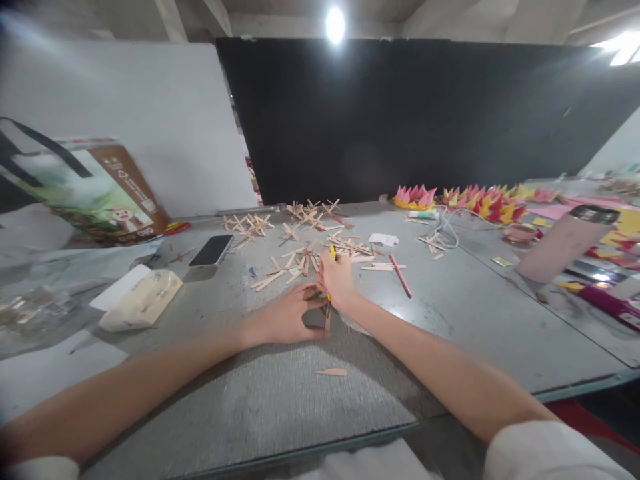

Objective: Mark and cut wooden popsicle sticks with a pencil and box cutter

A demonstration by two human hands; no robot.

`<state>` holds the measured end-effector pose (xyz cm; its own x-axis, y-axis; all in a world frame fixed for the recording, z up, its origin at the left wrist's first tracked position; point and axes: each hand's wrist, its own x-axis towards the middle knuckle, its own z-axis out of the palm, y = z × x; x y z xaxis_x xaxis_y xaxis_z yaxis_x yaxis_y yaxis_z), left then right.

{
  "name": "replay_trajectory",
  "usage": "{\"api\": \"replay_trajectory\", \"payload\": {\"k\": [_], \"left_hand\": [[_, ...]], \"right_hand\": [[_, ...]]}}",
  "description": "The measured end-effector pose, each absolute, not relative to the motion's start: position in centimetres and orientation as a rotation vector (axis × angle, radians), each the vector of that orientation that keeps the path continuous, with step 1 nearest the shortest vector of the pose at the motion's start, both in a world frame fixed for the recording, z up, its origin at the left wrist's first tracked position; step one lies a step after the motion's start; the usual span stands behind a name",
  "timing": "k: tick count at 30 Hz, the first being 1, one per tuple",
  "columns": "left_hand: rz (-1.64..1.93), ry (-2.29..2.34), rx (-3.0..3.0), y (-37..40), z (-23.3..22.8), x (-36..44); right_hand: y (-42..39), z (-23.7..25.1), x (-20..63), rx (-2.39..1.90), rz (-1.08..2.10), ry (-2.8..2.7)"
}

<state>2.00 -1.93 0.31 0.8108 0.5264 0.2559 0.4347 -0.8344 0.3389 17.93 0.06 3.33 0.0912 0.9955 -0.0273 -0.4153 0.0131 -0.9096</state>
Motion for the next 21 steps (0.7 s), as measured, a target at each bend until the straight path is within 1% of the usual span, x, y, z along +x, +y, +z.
{"api": "replay_trajectory", "payload": {"k": [21], "left_hand": [[0.512,0.721,2.737,-1.75,0.09,1.84]], "right_hand": [[0.50,3.11,17.80,-0.947,1.294,-0.826]]}}
